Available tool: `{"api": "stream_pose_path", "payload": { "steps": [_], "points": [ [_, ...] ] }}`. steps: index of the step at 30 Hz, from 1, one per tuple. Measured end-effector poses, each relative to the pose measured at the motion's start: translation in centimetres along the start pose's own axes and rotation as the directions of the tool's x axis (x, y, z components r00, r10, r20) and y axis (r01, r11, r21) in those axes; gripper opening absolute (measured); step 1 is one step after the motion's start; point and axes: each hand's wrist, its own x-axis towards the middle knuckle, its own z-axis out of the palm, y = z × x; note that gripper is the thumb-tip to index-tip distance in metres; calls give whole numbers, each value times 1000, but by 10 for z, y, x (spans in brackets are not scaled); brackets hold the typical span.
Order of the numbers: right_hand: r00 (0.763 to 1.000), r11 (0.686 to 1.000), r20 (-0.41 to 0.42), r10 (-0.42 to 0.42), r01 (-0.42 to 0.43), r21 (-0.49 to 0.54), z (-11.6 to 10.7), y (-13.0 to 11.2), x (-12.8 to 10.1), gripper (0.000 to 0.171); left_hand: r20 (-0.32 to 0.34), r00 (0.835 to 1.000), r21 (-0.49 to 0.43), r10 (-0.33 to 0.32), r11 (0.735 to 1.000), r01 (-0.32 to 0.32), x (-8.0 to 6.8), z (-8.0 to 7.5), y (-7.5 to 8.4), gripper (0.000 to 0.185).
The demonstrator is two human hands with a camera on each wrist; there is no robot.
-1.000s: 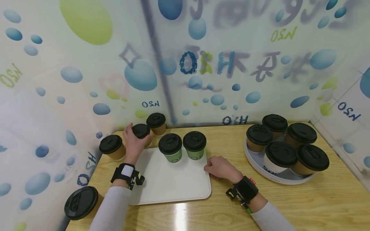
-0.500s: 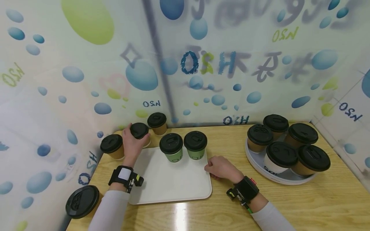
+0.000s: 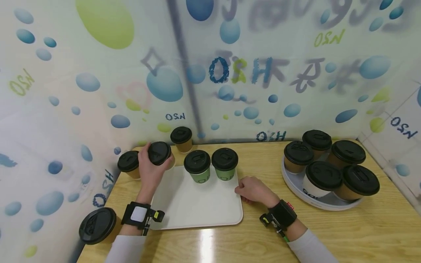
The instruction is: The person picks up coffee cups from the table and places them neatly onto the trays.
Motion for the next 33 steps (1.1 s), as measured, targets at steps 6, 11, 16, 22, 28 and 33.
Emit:
{"api": "stream_pose_path", "payload": {
  "steps": [6, 11, 16, 22, 28, 33],
  "points": [
    [1000, 1000, -1, 3, -3, 12, 0, 0, 1, 26, 100, 995, 6, 4, 1000, -4, -11, -9, 1, 91],
    [1000, 1000, 0, -9, 9, 18, 1, 1, 1, 27, 178, 984, 7, 10, 1000, -12, -17, -16, -1, 93],
    [1000, 1000, -4, -13, 13, 18, 1, 1, 1, 27, 248, 969, 17, 16, 1000, -21, -19, -20, -4, 94],
    [1000, 1000, -7, -19, 19, 13, 1, 2, 2, 28, 348, 937, -20, 20, 1000, -14, -22, -18, -10, 93],
    [1000, 1000, -8, -21, 21, 14, 0, 2, 2, 28, 390, 919, -39, 56, 998, -44, -24, -16, -14, 93],
    [1000, 1000, -10, -18, 18, 13, 1, 2, 1, 28, 417, 905, -44, 79, 997, -67, -23, -15, -18, 94]
  ]
}}
